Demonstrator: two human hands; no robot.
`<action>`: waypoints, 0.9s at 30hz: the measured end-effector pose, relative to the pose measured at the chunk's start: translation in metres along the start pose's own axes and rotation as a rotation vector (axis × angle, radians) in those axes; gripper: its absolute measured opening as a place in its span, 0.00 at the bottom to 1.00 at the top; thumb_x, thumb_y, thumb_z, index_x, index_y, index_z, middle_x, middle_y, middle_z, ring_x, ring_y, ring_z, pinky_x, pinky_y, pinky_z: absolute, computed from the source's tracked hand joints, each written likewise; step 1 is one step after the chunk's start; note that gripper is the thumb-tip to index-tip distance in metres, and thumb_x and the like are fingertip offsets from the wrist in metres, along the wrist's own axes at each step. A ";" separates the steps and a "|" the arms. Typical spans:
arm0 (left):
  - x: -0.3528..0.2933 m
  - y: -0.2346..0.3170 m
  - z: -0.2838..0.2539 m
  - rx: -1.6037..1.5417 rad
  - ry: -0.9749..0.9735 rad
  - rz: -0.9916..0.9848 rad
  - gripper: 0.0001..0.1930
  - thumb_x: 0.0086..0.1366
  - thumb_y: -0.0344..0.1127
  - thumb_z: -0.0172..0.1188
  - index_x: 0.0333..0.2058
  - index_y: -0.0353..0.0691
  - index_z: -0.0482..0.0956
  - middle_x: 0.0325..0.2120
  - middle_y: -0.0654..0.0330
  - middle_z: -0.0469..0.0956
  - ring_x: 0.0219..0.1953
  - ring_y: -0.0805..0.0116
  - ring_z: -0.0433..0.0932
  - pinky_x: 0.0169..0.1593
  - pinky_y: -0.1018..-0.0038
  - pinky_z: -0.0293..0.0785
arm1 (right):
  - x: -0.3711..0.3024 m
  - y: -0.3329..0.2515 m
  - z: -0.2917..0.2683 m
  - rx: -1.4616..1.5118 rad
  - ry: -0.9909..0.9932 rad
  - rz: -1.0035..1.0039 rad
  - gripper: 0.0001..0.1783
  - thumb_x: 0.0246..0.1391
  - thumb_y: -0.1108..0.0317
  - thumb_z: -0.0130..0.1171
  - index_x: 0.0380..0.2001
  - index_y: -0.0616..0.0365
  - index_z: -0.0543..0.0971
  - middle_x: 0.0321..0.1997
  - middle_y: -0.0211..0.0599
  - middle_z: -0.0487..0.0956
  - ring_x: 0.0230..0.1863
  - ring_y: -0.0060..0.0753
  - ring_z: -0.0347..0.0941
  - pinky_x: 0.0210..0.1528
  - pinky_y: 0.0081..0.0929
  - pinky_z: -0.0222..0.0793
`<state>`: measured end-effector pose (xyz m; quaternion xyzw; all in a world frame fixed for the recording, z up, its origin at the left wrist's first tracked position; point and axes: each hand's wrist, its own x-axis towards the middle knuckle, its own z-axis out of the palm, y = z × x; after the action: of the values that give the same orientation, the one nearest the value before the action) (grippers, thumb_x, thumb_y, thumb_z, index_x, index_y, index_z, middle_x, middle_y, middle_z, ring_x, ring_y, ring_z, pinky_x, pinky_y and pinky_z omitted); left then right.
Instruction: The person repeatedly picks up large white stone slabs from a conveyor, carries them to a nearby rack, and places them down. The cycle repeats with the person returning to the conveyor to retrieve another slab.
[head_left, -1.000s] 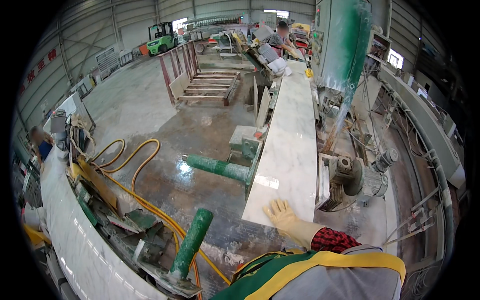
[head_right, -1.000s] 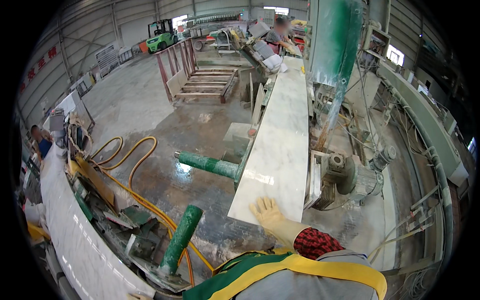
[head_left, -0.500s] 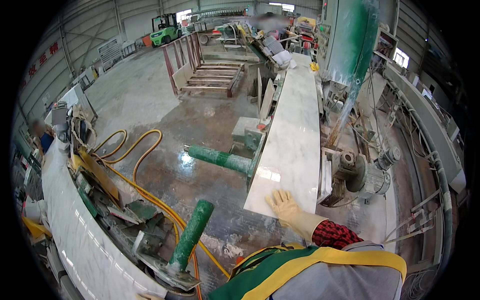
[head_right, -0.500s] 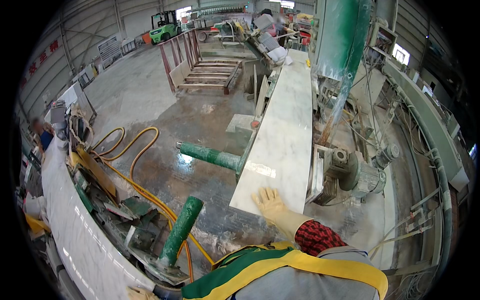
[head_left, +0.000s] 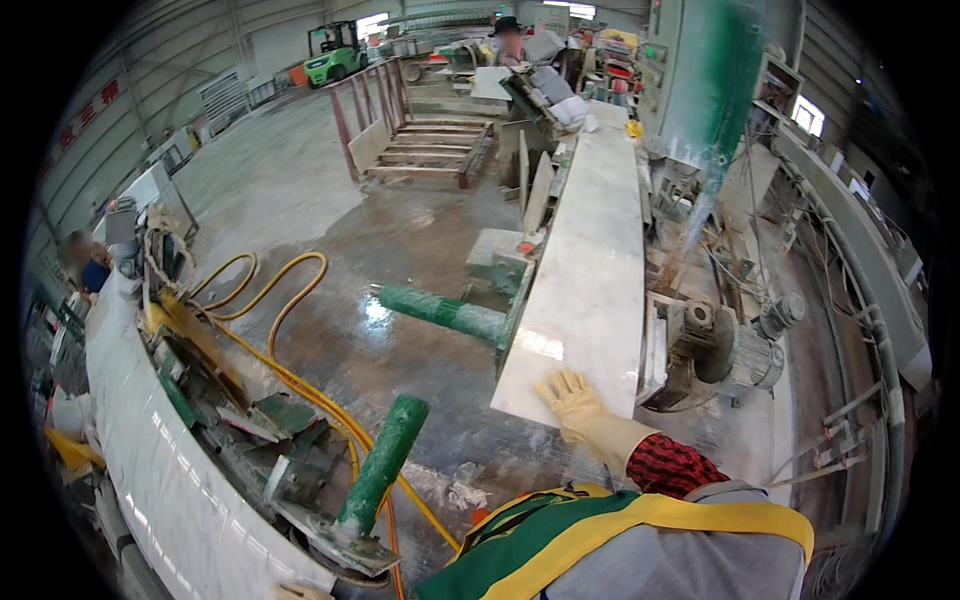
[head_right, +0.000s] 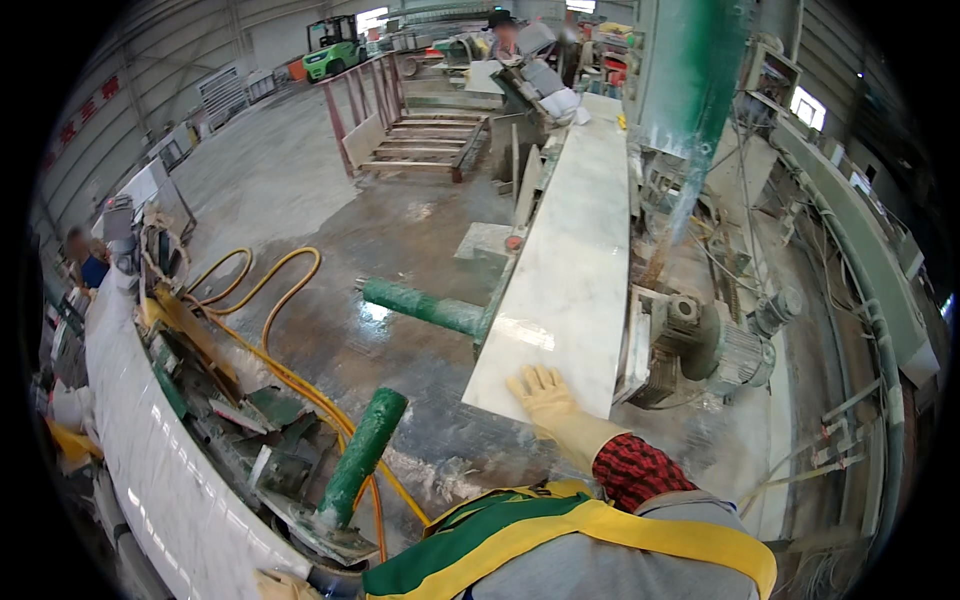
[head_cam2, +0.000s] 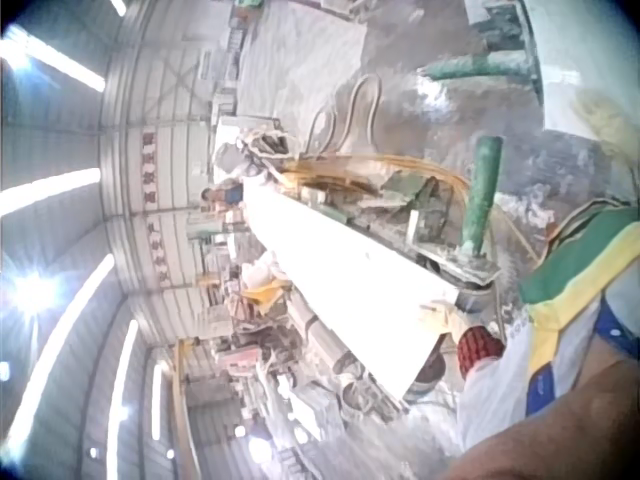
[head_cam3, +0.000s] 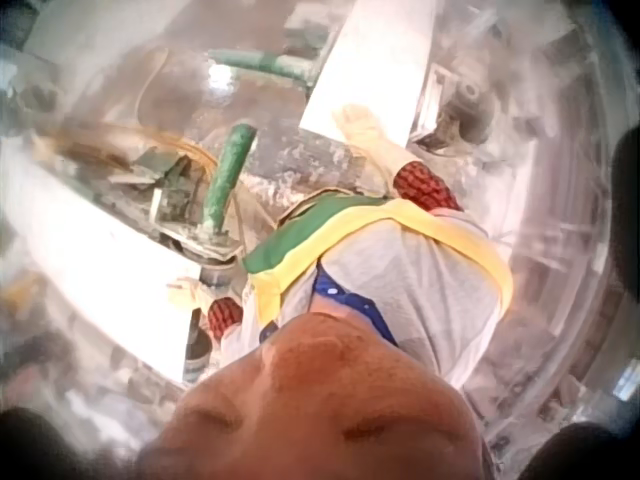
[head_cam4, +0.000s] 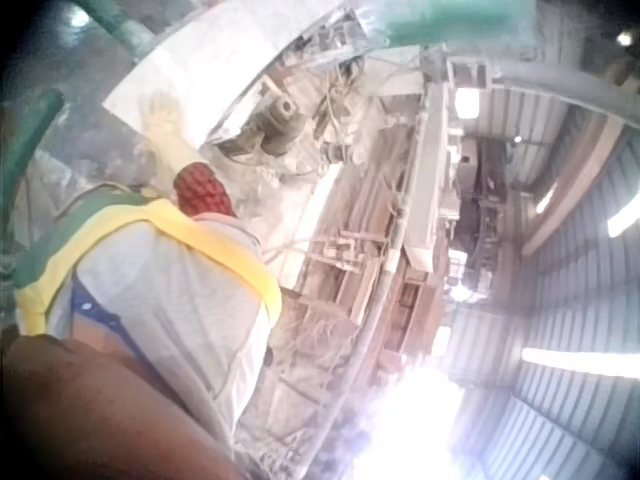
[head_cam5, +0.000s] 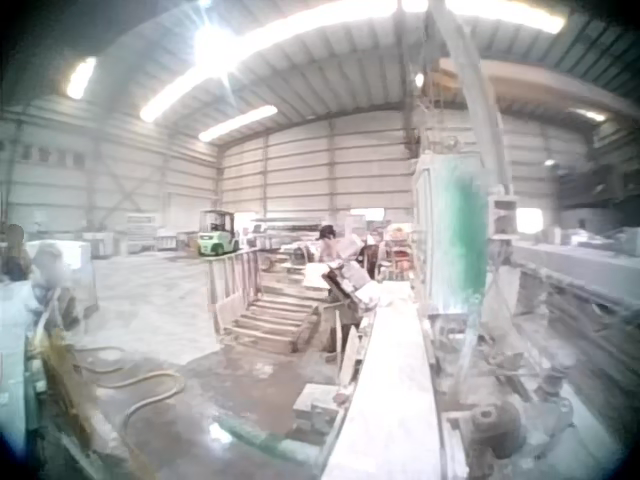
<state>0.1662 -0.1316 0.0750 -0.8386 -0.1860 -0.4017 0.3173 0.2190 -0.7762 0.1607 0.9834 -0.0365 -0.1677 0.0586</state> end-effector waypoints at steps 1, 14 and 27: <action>-0.008 0.000 0.007 -0.016 -0.074 -0.043 0.20 0.68 0.46 0.59 0.47 0.35 0.83 0.39 0.46 0.83 0.39 0.46 0.82 0.42 0.54 0.79 | 0.003 -0.001 0.001 0.010 0.010 -0.010 0.58 0.44 0.64 0.69 0.77 0.49 0.51 0.79 0.53 0.52 0.80 0.55 0.45 0.79 0.51 0.38; -0.018 -0.007 0.013 -0.360 -0.478 -0.435 0.23 0.76 0.42 0.51 0.61 0.34 0.74 0.57 0.39 0.76 0.61 0.40 0.71 0.66 0.52 0.64 | -0.002 0.006 0.017 0.017 0.228 -0.031 0.57 0.42 0.52 0.72 0.74 0.53 0.57 0.76 0.51 0.58 0.78 0.52 0.50 0.78 0.46 0.42; -0.036 -0.007 0.025 -0.311 -0.391 -0.419 0.23 0.76 0.44 0.52 0.61 0.36 0.75 0.57 0.39 0.76 0.60 0.40 0.72 0.65 0.51 0.65 | -0.003 0.006 0.030 0.124 0.409 -0.037 0.48 0.45 0.55 0.67 0.70 0.55 0.64 0.72 0.47 0.64 0.76 0.51 0.54 0.77 0.46 0.43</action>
<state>0.1545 -0.1115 0.0367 -0.8818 -0.3484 -0.3134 0.0544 0.2055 -0.7851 0.1346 0.9992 -0.0159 0.0370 0.0010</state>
